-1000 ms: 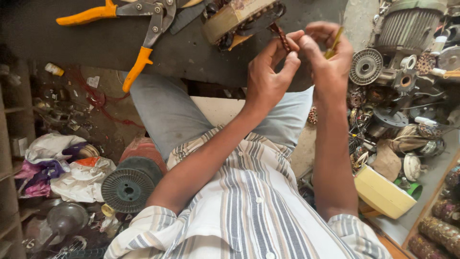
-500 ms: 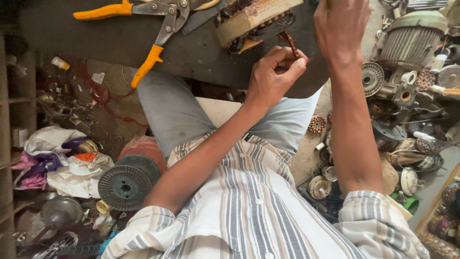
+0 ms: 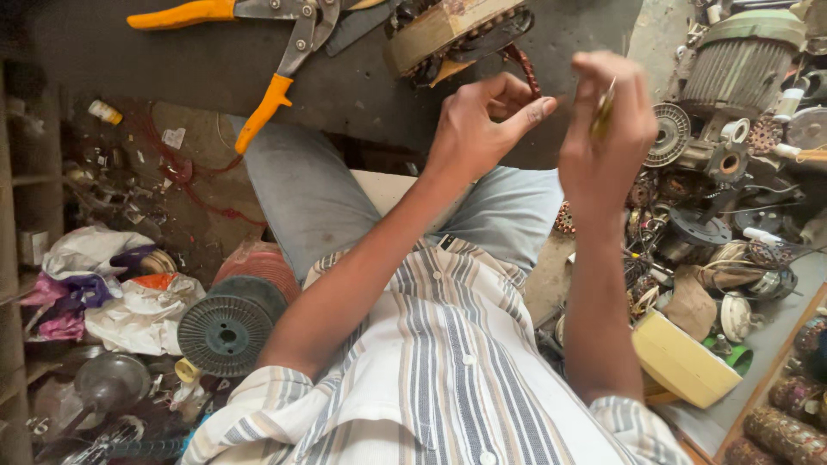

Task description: The person uses a screwdriver to scrape and clean the copper windings of a motor stator. They repeatedly scrape the surface of the windings and adjust the component's position on the workbench.

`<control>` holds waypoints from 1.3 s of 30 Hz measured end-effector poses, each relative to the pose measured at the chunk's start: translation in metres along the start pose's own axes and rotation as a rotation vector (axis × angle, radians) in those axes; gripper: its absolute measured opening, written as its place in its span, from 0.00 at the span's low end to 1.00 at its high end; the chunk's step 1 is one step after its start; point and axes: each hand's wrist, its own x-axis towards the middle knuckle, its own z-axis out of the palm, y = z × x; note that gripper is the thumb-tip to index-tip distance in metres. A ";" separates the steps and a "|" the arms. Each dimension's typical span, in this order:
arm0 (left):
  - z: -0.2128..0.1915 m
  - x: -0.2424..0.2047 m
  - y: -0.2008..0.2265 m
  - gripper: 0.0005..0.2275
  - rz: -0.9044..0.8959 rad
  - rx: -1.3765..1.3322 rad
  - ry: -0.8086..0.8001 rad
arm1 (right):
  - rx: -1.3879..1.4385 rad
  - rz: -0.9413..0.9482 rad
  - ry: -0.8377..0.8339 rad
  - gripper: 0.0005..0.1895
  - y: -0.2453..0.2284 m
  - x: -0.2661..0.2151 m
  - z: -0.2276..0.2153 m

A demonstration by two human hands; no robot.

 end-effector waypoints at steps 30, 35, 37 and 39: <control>-0.094 -0.037 -0.010 0.34 0.658 0.543 0.445 | 0.157 0.140 -0.263 0.16 -0.049 -0.034 0.048; -0.102 -0.001 -0.068 0.31 0.640 0.744 0.206 | 0.125 0.061 -0.210 0.13 -0.044 -0.020 0.052; -0.097 0.002 -0.084 0.29 0.581 0.784 0.195 | 0.095 0.046 -0.197 0.13 -0.046 -0.015 0.051; -0.089 0.000 -0.094 0.26 0.494 0.804 0.213 | 0.100 0.029 -0.183 0.14 -0.047 -0.011 0.049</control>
